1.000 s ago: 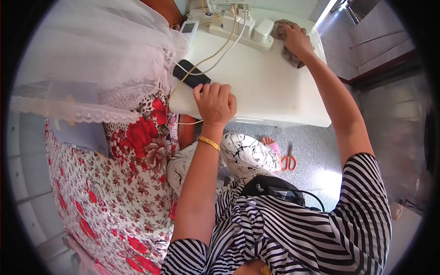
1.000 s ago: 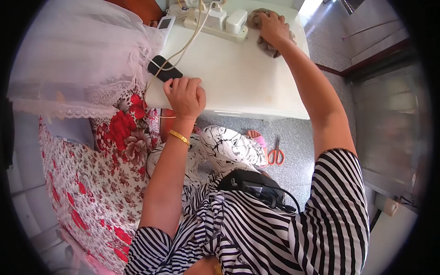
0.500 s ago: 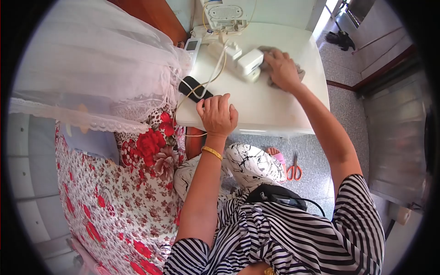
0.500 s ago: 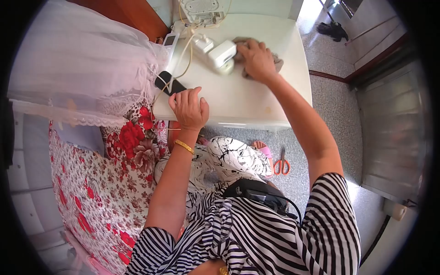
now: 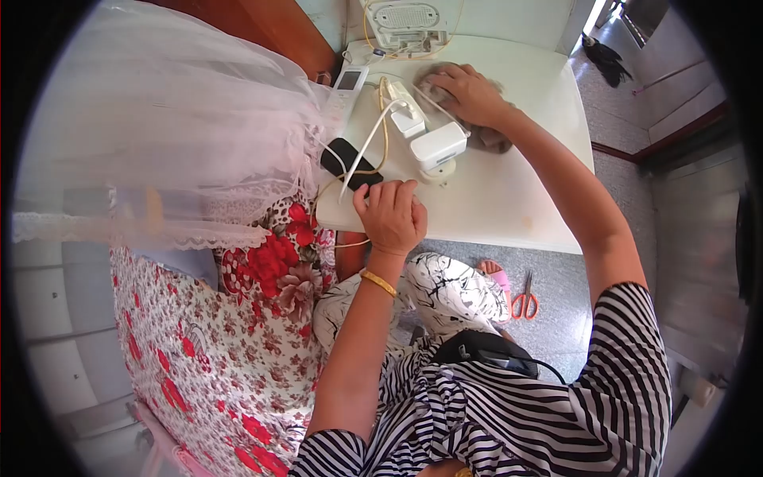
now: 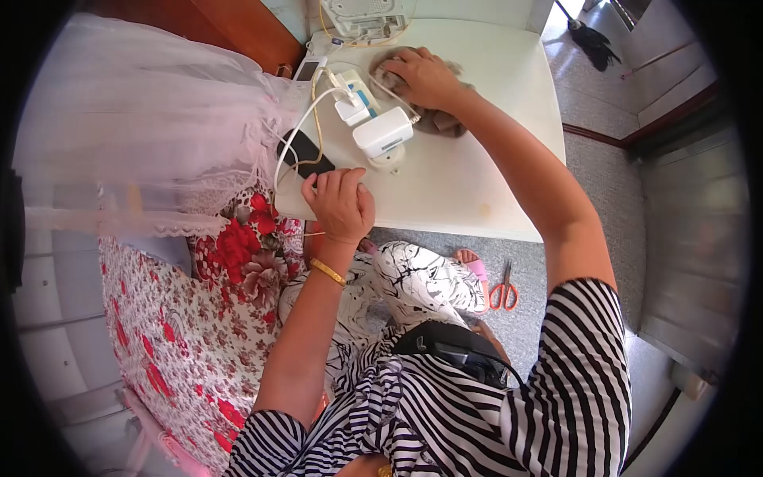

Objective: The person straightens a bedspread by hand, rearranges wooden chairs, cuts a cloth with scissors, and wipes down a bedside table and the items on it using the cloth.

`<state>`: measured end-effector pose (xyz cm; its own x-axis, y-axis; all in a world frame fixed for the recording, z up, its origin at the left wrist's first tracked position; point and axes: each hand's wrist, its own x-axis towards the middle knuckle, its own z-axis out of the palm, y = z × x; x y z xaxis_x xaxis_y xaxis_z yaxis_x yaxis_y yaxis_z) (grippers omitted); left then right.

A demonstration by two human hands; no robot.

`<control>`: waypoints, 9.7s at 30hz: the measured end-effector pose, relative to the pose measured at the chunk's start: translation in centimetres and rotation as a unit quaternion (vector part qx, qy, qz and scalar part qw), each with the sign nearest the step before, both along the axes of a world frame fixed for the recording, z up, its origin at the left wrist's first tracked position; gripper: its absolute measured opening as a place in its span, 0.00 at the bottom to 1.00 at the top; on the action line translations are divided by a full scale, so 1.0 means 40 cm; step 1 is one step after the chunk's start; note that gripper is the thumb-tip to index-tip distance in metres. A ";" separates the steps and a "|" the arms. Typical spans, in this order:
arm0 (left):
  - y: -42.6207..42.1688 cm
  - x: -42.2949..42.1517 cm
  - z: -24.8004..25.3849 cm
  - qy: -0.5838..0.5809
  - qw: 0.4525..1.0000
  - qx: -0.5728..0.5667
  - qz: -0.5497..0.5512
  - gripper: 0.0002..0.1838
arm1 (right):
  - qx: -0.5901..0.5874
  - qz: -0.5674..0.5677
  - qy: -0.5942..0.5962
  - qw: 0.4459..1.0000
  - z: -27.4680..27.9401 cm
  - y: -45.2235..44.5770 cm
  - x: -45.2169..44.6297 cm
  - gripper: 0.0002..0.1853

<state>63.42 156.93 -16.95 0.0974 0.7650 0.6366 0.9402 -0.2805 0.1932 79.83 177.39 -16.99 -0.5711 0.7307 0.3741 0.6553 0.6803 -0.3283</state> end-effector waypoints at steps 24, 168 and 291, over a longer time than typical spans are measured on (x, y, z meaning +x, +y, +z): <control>0.001 -0.005 -0.009 0.001 1.000 0.006 -0.008 0.10 | 0.003 -0.145 -0.036 0.989 0.034 -0.106 0.094 0.17; 0.003 -0.007 -0.007 0.012 1.000 0.010 -0.025 0.08 | -0.083 -0.490 -0.009 0.868 0.011 0.192 0.373 0.30; 0.005 -0.001 -0.005 0.016 0.998 0.057 -0.024 0.07 | -0.061 -0.181 -0.001 0.982 0.055 -0.634 0.365 0.26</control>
<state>63.36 157.15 -17.14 0.1538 0.6817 0.7153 0.9306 -0.3433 0.1271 94.43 152.05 -14.77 -0.2669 0.9250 0.2706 0.8478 0.3588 -0.3905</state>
